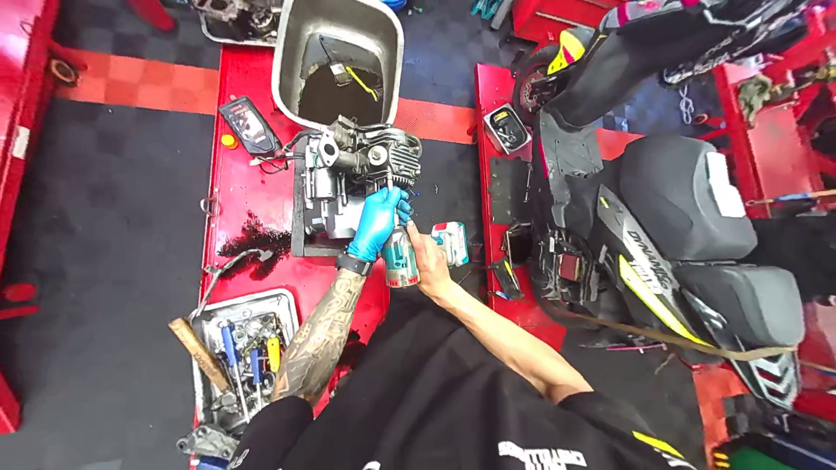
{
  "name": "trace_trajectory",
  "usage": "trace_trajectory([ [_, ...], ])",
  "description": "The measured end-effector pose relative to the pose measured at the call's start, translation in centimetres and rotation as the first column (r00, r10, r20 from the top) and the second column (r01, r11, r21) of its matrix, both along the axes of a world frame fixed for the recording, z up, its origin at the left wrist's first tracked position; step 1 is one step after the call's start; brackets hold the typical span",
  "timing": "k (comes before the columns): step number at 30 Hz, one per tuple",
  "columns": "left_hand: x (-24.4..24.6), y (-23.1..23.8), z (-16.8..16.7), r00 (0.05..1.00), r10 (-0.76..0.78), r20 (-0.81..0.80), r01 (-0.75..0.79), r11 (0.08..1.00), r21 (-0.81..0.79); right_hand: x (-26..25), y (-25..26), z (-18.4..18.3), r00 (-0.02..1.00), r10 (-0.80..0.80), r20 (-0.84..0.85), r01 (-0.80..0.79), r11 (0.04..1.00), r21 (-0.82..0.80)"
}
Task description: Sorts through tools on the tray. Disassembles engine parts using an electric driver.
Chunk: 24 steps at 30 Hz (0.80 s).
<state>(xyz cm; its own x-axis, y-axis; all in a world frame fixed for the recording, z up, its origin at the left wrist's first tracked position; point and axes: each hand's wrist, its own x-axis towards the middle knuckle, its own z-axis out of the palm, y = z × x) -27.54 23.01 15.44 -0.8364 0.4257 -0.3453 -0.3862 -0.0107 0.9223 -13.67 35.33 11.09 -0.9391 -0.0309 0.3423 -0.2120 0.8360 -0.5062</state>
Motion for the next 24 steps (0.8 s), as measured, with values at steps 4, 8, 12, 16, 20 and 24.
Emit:
trace_trajectory([
  [4, -0.4, -0.1, 0.2, 0.998, -0.026, 0.055, 0.026, 1.000, -0.006, 0.0, 0.0, 0.2, 1.000, 0.015, -0.011, -0.015, 1.000, 0.016],
  [8, 0.2, -0.5, 1.5, 0.975, -0.083, 0.206, 0.055, 0.989, 0.140, 1.6, -1.2, 2.5, 0.996, 0.000, 0.086, 0.013, 0.988, -0.157],
  [12, 0.9, 1.6, -0.1, 0.962, -0.130, 0.241, 0.102, 0.987, 0.126, 3.2, -0.4, 0.5, 0.989, -0.022, 0.145, 0.065, 0.951, -0.303],
  [16, 0.6, 3.8, -2.1, 0.962, -0.174, 0.210, 0.162, 0.984, 0.072, 3.2, 1.3, -1.5, 0.981, -0.068, 0.179, 0.118, 0.951, -0.286],
  [20, 0.2, 4.3, -2.6, 0.970, -0.190, 0.152, 0.187, 0.982, 0.035, 2.5, 2.0, -1.9, 0.984, -0.080, 0.159, 0.125, 0.947, -0.297],
  [24, -0.2, 4.5, -2.8, 0.978, -0.147, 0.145, 0.144, 0.989, 0.027, 1.9, 2.5, -2.3, 0.987, -0.077, 0.138, 0.116, 0.947, -0.298],
])
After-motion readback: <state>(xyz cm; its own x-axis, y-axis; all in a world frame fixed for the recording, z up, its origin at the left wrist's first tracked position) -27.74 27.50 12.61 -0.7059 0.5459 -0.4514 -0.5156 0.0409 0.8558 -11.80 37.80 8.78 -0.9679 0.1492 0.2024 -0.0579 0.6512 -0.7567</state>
